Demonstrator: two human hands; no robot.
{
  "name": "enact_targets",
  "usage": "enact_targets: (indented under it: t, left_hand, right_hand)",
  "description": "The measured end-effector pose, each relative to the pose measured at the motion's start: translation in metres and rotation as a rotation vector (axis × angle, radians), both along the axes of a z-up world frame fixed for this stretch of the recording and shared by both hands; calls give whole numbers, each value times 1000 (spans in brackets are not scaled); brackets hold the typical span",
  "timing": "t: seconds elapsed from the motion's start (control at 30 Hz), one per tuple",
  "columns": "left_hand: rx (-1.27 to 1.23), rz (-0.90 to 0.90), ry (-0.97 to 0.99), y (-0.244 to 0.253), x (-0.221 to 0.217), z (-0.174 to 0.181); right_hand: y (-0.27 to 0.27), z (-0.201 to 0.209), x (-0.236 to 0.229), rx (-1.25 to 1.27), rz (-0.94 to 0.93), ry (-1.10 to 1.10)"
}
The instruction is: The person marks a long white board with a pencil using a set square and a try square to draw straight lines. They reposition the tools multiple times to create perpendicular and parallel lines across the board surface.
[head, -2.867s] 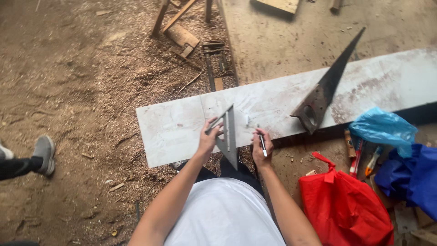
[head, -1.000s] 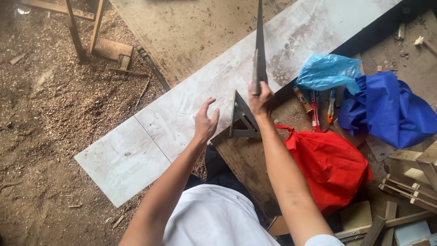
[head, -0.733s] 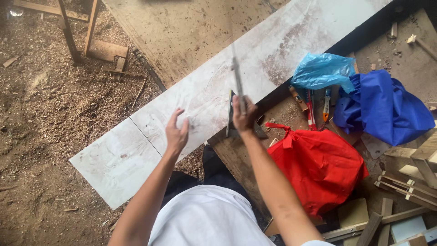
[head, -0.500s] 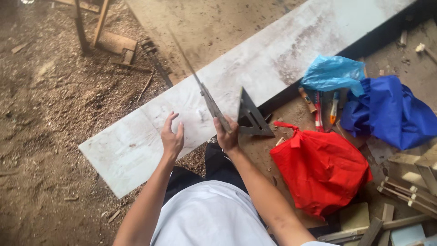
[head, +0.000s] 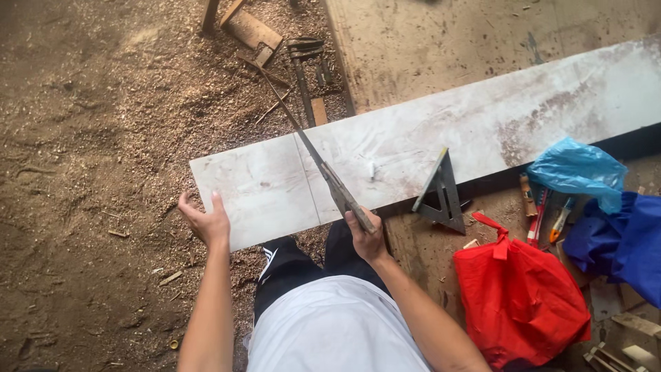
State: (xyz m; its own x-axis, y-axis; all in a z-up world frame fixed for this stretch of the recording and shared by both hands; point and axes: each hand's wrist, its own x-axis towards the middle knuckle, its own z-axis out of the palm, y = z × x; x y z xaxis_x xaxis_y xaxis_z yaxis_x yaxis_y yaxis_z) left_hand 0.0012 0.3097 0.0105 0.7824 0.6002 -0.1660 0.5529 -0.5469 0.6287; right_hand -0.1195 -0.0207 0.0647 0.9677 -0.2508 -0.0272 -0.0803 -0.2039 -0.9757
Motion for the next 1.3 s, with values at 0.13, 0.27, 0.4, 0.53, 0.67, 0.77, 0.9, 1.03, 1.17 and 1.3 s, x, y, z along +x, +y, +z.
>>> enact_targets:
  t: [0.13, 0.27, 0.4, 0.53, 0.67, 0.77, 0.9, 1.03, 1.17, 1.3]
  left_hand:
    - [-167, -51, 317, 26, 24, -10]
    - [-246, -166, 178, 38, 33, -35]
    - [-433, -216, 69, 44, 30, -54]
    - [-401, -244, 67, 48, 31, -59]
    - [-403, -259, 40, 48, 29, -59]
    - [-380, -259, 42, 50, 29, -58]
    - [-336, -259, 52, 46, 30, -54]
    - [-372, -208, 90, 41, 30, -47]
    - [-417, -200, 90, 43, 31, -49]
    - [-448, -250, 0, 46, 31, -60]
  right_hand:
    - [13, -1, -2, -49, -11, 42]
    - [26, 1, -2, -58, -40, 112]
    - [40, 5, -3, -19, -33, 119]
    - [50, 14, -1, -106, -41, 99]
    - [61, 25, 4, -109, -47, 116]
    - [70, 32, 6, -84, -51, 160]
    - [69, 40, 13, -105, -36, 241]
    - [56, 52, 27, -201, -17, 151]
    - [57, 62, 36, -208, -22, 243]
    - [73, 69, 43, -250, -82, 208]
